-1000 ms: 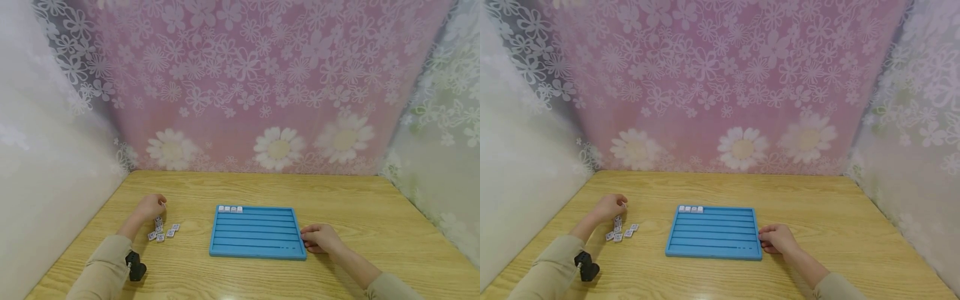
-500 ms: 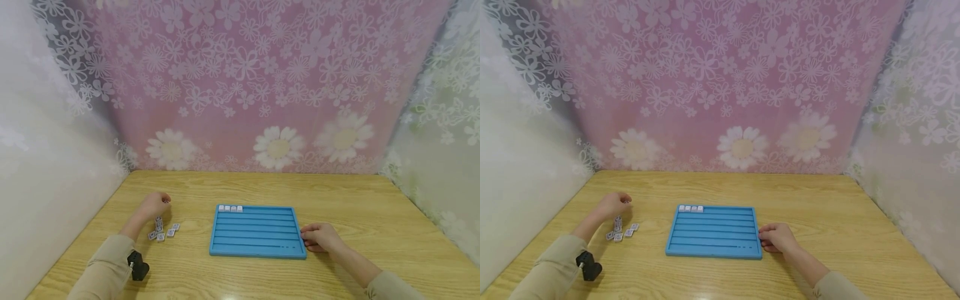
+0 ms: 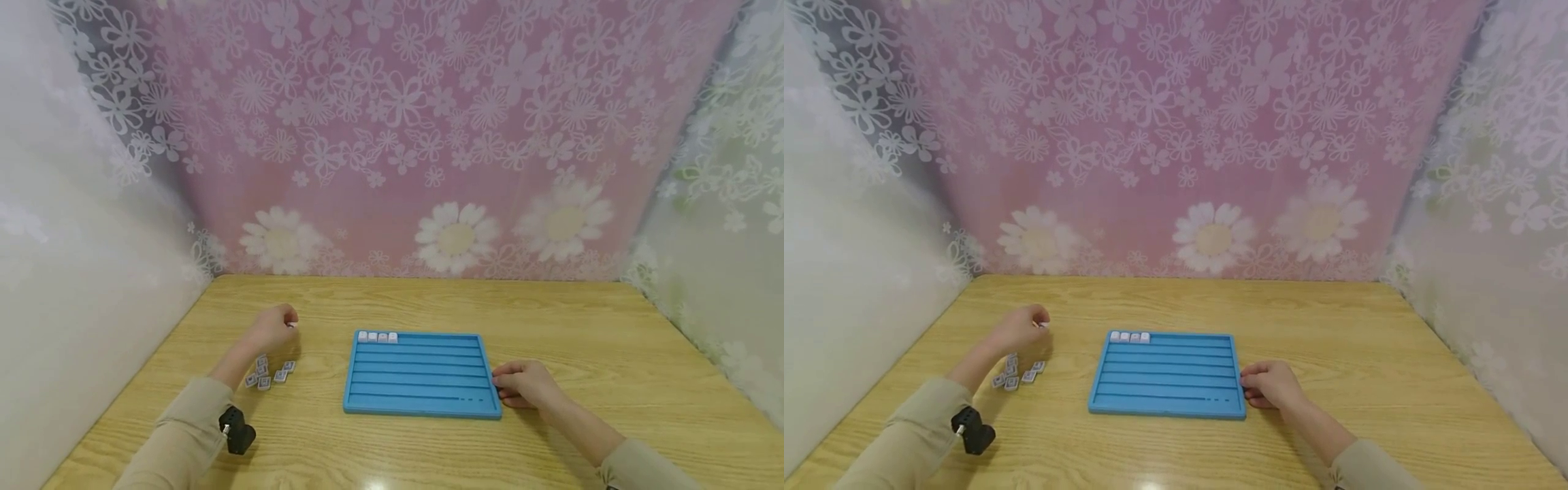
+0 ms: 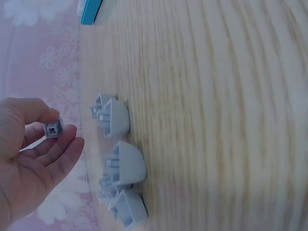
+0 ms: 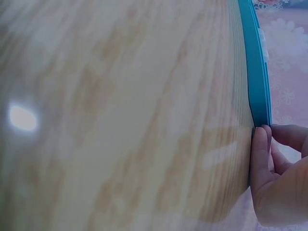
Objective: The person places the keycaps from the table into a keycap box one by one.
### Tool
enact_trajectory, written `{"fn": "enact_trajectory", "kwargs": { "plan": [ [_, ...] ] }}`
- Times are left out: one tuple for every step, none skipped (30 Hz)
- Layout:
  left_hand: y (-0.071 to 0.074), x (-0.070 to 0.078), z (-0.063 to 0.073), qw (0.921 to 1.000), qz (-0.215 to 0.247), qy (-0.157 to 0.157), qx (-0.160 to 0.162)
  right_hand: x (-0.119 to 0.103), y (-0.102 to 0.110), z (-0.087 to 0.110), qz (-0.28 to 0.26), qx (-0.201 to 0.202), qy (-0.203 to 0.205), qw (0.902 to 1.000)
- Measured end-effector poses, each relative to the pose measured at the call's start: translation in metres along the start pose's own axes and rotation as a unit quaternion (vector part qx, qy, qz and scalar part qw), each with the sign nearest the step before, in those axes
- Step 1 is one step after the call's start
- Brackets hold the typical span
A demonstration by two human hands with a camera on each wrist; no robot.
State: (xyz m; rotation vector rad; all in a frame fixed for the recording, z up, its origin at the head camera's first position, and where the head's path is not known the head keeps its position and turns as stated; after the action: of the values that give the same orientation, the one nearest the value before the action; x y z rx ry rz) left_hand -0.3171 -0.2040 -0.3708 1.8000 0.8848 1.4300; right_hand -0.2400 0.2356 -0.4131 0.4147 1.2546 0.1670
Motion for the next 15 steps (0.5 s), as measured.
{"fn": "enact_trajectory", "kwargs": {
  "plan": [
    [-0.001,0.001,0.000,1.0000,0.002,-0.003,0.001,0.000,0.000,0.000,0.000,0.000,-0.001,1.0000],
    [-0.002,0.003,-0.001,1.0000,0.004,-0.006,0.001,0.000,0.000,0.000,0.001,0.000,-0.003,1.0000],
    [-0.003,0.004,-0.001,0.9999,0.007,-0.012,0.001,-0.001,0.000,0.000,0.002,-0.001,-0.003,1.0000],
    [-0.004,0.006,-0.001,0.9998,0.010,-0.015,0.000,-0.001,0.000,0.000,0.004,-0.001,-0.002,1.0000],
    [-0.005,0.007,-0.002,0.9997,0.014,-0.017,-0.003,-0.002,0.000,0.000,0.005,-0.001,-0.001,1.0000],
    [-0.007,0.008,-0.002,0.9997,0.018,-0.019,-0.004,-0.002,0.001,0.000,0.006,-0.001,0.000,1.0000],
    [-0.008,0.010,-0.003,0.9995,0.022,-0.020,-0.008,-0.002,0.001,0.000,0.008,0.000,0.002,1.0000],
    [-0.008,0.011,-0.003,0.9994,0.025,-0.022,-0.011,-0.003,0.001,0.000,0.009,0.000,0.003,1.0000],
    [-0.009,0.012,-0.003,0.9992,0.029,-0.024,-0.014,-0.003,0.001,0.000,0.010,0.000,0.004,0.9999],
    [-0.010,0.013,-0.003,0.9991,0.030,-0.023,-0.016,-0.003,0.001,0.000,0.010,0.000,0.006,0.9999],
    [-0.011,0.014,-0.003,0.9988,0.035,-0.025,-0.020,-0.003,0.001,0.000,0.009,0.000,0.006,0.9999],
    [-0.012,0.015,-0.003,0.9987,0.039,-0.026,-0.022,-0.002,0.001,0.000,0.010,0.000,0.005,0.9999],
    [-0.012,0.016,-0.002,0.9983,0.042,-0.032,-0.024,-0.002,0.001,-0.001,0.010,-0.001,0.005,0.9999],
    [-0.013,0.017,-0.002,0.9981,0.045,-0.033,-0.024,-0.002,0.000,-0.001,0.009,-0.001,0.004,0.9999],
    [-0.013,0.018,-0.001,0.9978,0.049,-0.036,-0.025,-0.001,0.000,-0.001,0.009,-0.002,0.003,1.0000]
  ]
}}
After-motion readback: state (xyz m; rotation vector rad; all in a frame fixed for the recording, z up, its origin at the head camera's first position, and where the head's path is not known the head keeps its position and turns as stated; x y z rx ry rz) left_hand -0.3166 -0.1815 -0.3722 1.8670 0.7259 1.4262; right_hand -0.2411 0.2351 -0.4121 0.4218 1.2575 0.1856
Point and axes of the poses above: each hand's wrist, its own z-axis away from the middle knuckle, its own y-axis out of the back of the hand, x = y × z, the point moved 3 cm from there along -z, towards the middle knuckle, and after that the axes turned 10 degrees about x, right-handed, at the moved point
